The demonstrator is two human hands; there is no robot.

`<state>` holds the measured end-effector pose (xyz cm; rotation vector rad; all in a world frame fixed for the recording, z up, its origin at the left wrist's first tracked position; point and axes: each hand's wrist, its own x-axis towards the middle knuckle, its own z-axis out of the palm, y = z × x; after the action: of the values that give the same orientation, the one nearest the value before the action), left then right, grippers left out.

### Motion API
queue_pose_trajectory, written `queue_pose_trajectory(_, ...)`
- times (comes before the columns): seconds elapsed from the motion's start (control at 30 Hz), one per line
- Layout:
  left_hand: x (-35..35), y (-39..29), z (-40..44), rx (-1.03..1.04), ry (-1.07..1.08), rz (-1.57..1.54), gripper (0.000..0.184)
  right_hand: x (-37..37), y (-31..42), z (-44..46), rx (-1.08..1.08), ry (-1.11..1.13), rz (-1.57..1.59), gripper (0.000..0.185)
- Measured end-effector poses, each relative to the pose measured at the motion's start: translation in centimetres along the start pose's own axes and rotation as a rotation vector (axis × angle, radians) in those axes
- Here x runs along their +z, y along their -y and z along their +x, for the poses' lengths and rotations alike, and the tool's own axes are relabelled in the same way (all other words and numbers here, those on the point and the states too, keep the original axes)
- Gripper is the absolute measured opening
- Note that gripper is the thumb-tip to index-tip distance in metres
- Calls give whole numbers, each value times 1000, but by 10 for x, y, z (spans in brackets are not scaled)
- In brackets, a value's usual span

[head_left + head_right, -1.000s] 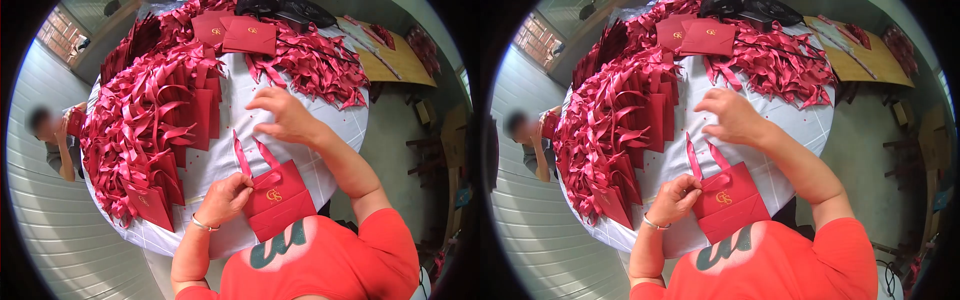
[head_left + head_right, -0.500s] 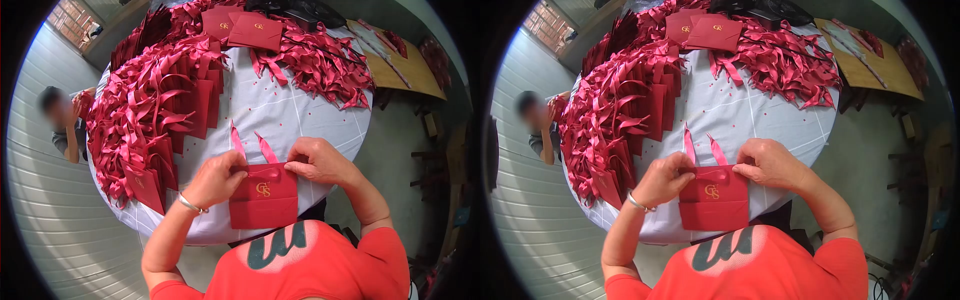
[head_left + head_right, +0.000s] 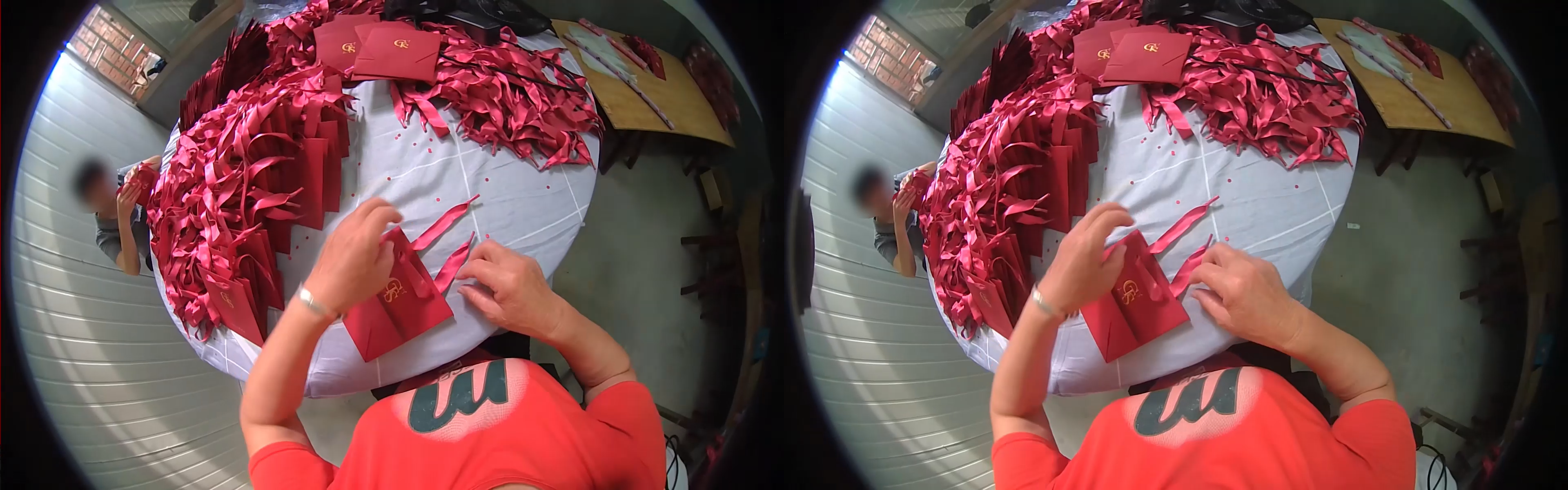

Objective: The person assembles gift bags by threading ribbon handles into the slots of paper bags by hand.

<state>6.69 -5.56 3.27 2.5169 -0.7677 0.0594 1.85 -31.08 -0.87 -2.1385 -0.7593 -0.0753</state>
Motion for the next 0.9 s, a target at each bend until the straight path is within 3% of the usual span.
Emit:
queue_pose_trajectory(0.07,15,-9,-29,-50,-166,108,55,-1,-4,4,-20,-67,-66,21)
queue_pose_trajectory(0.1,20,-14,-44,-135,-66,115,79,0,-6,7,-115,-81,-123,24)
queue_pose_trajectory(0.2,36,-53,-67,-191,-2,259,107,9,-13,15,-240,-46,-161,26)
queue_pose_trajectory(0.27,47,-68,-69,-204,79,240,109,20,-16,19,-306,-27,-141,20)
queue_pose_trajectory(0.47,70,-59,-73,-229,-30,222,100,23,-17,27,-407,-58,-152,12)
queue_pose_trajectory(0.9,78,-58,-83,-186,-179,365,67,30,-4,22,-387,-54,-154,14)
